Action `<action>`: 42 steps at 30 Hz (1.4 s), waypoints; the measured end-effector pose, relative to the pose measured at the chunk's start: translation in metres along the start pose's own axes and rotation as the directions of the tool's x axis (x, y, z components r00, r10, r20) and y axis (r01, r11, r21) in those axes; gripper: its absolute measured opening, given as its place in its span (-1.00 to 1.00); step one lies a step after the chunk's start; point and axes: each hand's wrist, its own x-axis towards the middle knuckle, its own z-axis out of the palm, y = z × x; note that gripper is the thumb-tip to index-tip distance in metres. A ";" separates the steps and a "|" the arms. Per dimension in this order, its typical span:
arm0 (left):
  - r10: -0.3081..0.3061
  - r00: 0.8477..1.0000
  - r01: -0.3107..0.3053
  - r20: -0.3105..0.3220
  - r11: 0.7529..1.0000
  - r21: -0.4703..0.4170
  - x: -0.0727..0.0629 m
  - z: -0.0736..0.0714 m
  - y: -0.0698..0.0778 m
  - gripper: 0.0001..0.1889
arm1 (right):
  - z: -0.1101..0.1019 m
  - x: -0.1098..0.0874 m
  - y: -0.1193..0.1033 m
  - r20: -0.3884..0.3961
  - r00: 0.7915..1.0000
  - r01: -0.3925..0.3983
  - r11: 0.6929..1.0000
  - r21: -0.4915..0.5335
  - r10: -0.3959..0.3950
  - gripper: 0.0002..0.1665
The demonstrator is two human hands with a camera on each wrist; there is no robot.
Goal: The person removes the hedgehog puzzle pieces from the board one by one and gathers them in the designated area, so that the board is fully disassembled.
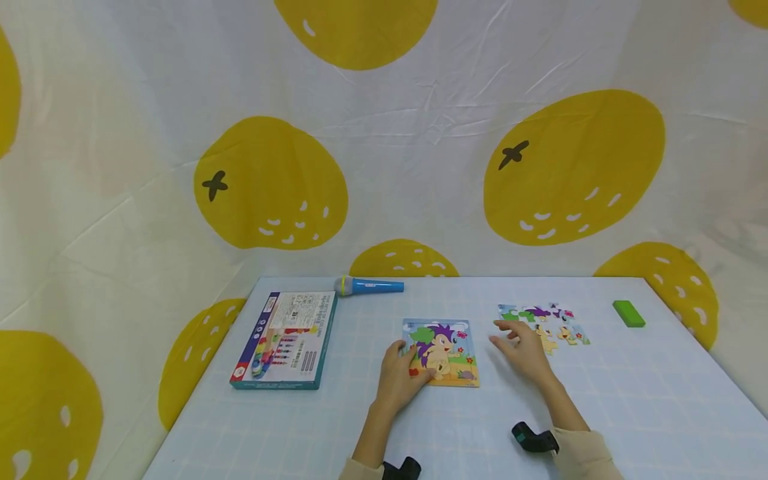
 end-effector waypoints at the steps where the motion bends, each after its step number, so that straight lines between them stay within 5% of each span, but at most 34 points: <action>1: 0.007 1.000 -0.007 -0.001 1.000 0.001 -0.001 0.000 0.000 -0.36 | 0.006 0.001 -0.005 0.012 1.000 0.006 1.000 0.016 -0.006 -0.62; 9: 0.069 0.997 -0.071 -0.046 0.997 -0.033 -0.002 -0.001 -0.005 -0.44 | 0.055 0.003 -0.035 0.070 0.990 0.118 0.987 0.112 -0.126 -0.59; 17: 0.040 0.998 -0.045 -0.043 0.991 -0.129 -0.002 -0.007 -0.006 -0.37 | 0.088 0.003 -0.050 0.069 0.973 0.209 0.970 0.125 -0.219 -0.61; 25: 0.045 0.998 -0.052 -0.047 0.982 -0.179 -0.001 -0.007 -0.010 -0.28 | 0.099 0.009 -0.061 0.190 0.979 0.077 0.997 -0.015 -0.073 -0.60; 32: 0.059 0.996 -0.069 -0.060 0.982 -0.176 -0.002 -0.005 -0.012 -0.28 | 0.103 0.013 -0.065 0.249 0.968 0.065 0.989 -0.130 -0.031 -0.58; 42: 0.016 0.999 -0.022 -0.031 0.974 -0.223 -0.002 -0.008 -0.009 -0.26 | 0.098 0.025 -0.066 0.353 0.936 0.027 0.995 -0.101 0.011 -0.58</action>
